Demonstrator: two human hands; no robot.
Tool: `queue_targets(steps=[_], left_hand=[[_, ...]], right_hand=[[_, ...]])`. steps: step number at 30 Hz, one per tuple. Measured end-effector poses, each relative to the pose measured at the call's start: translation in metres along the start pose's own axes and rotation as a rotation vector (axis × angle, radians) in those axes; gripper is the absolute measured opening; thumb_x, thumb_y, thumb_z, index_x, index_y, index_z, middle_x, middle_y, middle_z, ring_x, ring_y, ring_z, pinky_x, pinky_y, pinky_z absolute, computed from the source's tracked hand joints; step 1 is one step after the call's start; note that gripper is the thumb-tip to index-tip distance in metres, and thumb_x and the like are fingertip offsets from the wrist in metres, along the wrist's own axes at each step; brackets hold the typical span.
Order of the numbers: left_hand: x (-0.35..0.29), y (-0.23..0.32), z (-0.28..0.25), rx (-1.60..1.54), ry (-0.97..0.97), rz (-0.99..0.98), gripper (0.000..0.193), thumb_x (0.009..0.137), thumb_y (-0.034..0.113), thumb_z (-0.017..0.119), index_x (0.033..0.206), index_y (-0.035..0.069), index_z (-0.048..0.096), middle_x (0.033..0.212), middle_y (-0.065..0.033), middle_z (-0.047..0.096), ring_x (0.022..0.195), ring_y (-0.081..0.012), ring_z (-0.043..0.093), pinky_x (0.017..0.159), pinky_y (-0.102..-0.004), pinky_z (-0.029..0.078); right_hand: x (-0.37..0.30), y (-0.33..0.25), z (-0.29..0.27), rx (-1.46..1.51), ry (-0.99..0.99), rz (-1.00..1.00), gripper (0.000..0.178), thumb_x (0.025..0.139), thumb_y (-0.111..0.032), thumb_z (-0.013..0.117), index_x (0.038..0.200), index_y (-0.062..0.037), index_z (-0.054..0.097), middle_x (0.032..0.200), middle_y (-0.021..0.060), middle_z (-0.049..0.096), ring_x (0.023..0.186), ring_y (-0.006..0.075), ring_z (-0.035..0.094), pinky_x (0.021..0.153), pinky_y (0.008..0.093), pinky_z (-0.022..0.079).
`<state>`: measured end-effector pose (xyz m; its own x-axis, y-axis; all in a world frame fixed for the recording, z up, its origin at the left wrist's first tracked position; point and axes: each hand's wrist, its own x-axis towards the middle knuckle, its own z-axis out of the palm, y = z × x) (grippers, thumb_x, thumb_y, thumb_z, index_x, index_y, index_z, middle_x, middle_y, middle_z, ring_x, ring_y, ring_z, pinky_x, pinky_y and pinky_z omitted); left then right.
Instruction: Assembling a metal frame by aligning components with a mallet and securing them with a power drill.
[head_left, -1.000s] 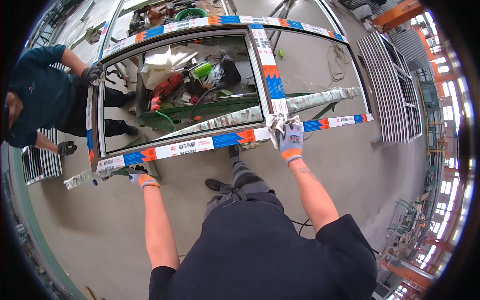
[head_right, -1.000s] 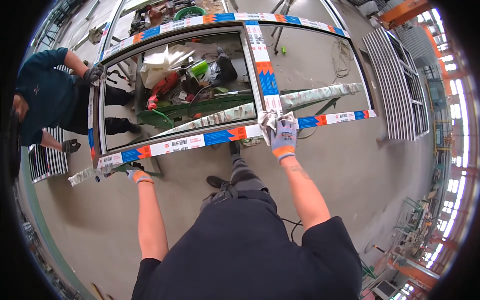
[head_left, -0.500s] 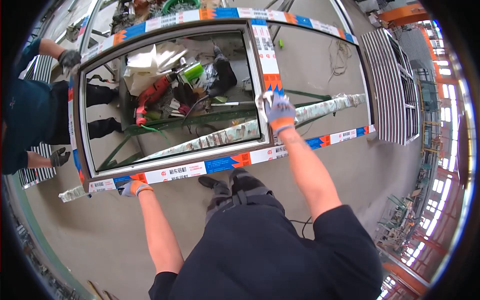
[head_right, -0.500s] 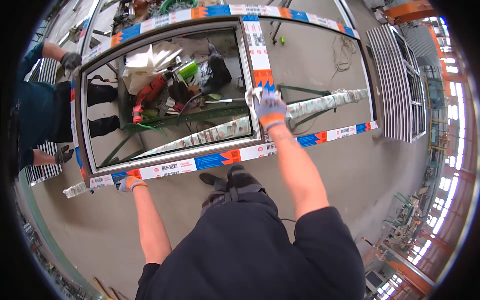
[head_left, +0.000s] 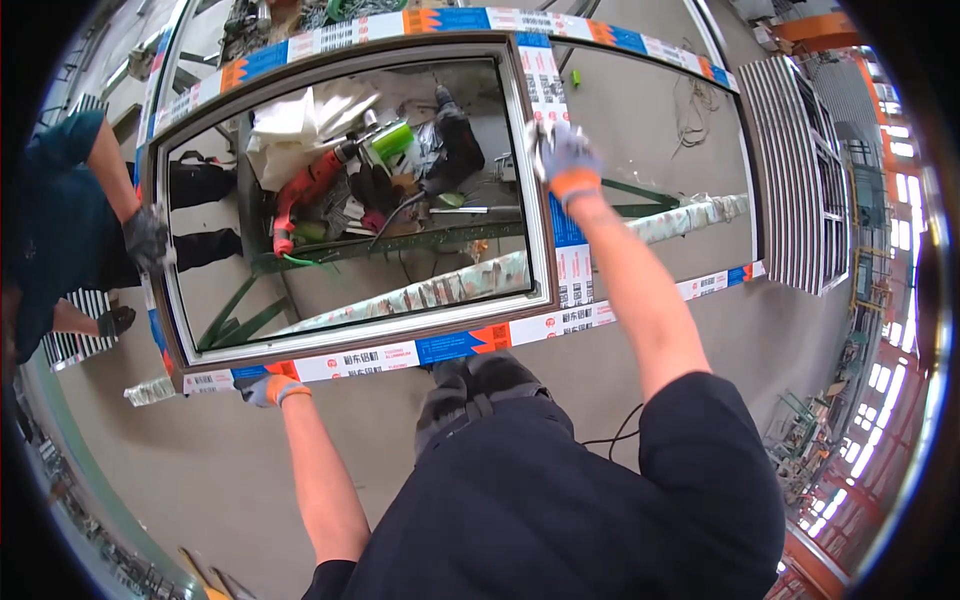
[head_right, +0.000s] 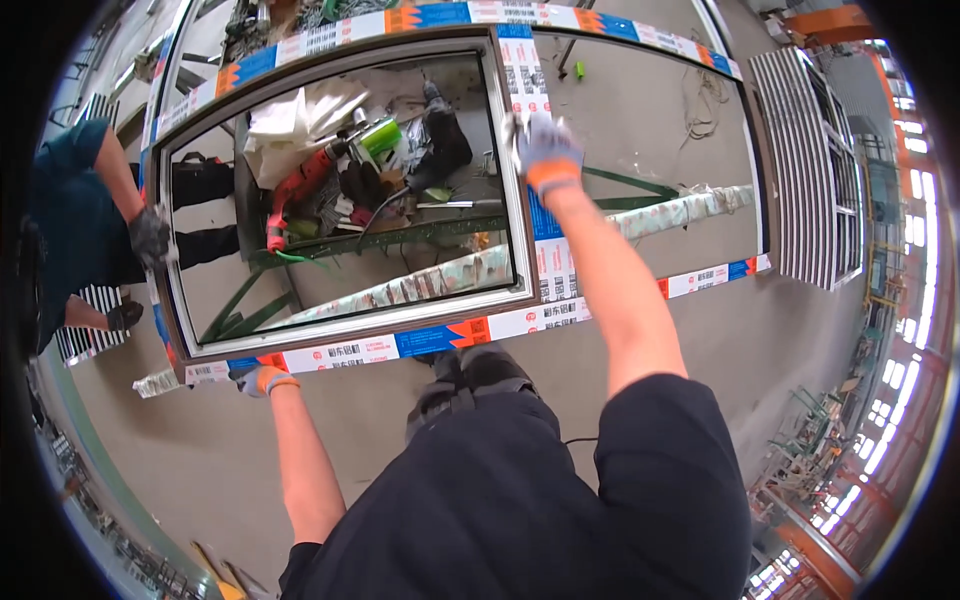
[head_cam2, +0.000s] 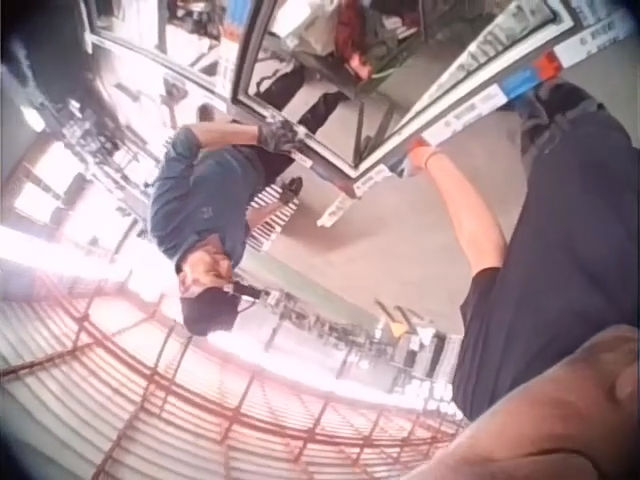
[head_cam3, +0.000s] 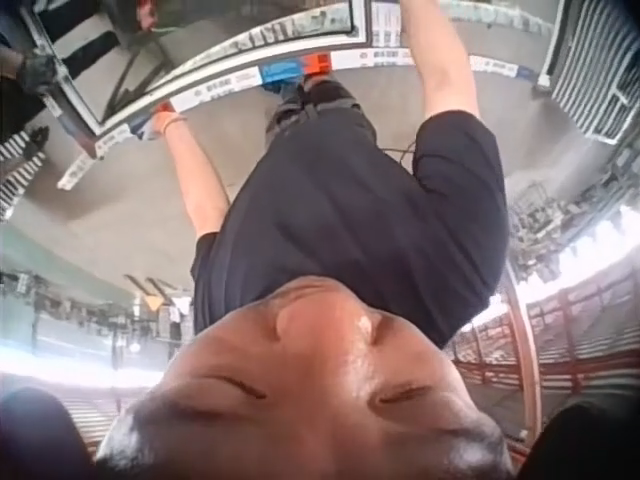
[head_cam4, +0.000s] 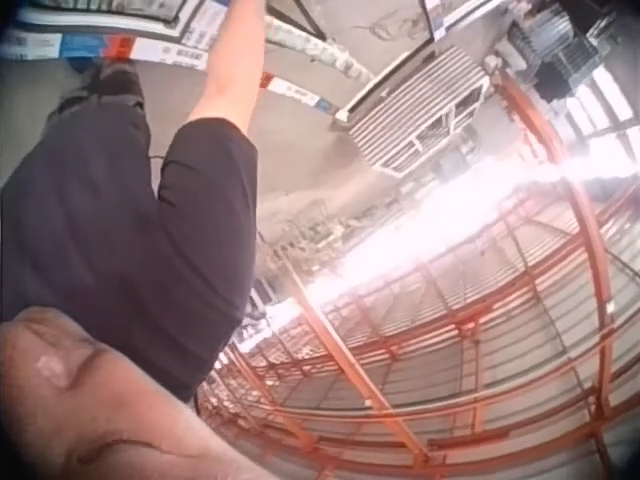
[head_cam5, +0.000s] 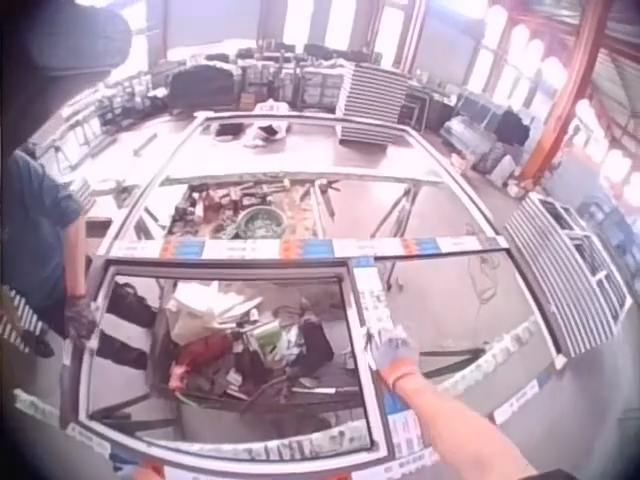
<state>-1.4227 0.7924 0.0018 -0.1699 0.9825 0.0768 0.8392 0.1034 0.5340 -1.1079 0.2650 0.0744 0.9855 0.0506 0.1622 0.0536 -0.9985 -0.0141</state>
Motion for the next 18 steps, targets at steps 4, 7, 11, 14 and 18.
queue_targets(steps=[4,7,11,14,18], left_hand=[[0.019,-0.026,0.016,-0.439,0.064,-0.149,0.028,0.096,0.025,0.052,0.108,0.002,0.062,0.096,-0.0149,0.070,0.080,-0.0275,0.070,0.062,-0.0360,0.057],[-0.011,0.009,0.002,-0.949,-0.127,-0.345,0.025,0.095,0.021,0.054,0.103,-0.001,0.064,0.096,-0.0181,0.070,0.079,-0.0305,0.070,0.063,-0.0410,0.059],[0.012,-0.014,0.011,-0.663,-0.029,-0.245,0.025,0.093,0.020,0.056,0.105,-0.001,0.063,0.098,-0.0183,0.070,0.079,-0.0299,0.070,0.062,-0.0407,0.058],[0.076,-0.097,0.034,-0.494,0.252,0.163,0.029,0.092,0.021,0.058,0.111,-0.001,0.063,0.099,-0.0166,0.070,0.079,-0.0290,0.070,0.064,-0.0391,0.057],[-0.019,0.021,-0.006,-0.279,0.017,-0.154,0.034,0.096,0.018,0.053,0.123,-0.003,0.053,0.117,-0.0181,0.063,0.093,-0.0282,0.066,0.077,-0.0392,0.058]], right_hand=[[-0.130,-0.007,-0.043,0.093,-0.172,-0.020,0.028,0.087,-0.031,0.057,0.110,-0.0150,0.062,0.091,0.0127,0.068,0.086,0.0308,0.065,0.073,0.0440,0.052],[-0.153,0.002,-0.052,-0.008,-0.309,-0.028,0.035,0.084,-0.029,0.061,0.114,-0.0109,0.061,0.096,0.0145,0.066,0.091,0.0313,0.063,0.075,0.0441,0.052],[-0.083,-0.007,-0.035,-0.019,-0.201,-0.099,0.029,0.084,-0.030,0.059,0.104,-0.0090,0.063,0.089,0.0112,0.065,0.084,0.0296,0.065,0.073,0.0399,0.053],[0.015,-0.030,-0.003,0.080,0.046,-0.187,0.025,0.086,-0.028,0.054,0.099,-0.0087,0.063,0.090,0.0123,0.068,0.083,0.0292,0.066,0.072,0.0400,0.053],[0.122,-0.007,0.019,0.004,0.053,-0.059,0.028,0.090,-0.031,0.048,0.099,-0.0130,0.067,0.097,0.0163,0.070,0.089,0.0325,0.068,0.075,0.0436,0.054]])
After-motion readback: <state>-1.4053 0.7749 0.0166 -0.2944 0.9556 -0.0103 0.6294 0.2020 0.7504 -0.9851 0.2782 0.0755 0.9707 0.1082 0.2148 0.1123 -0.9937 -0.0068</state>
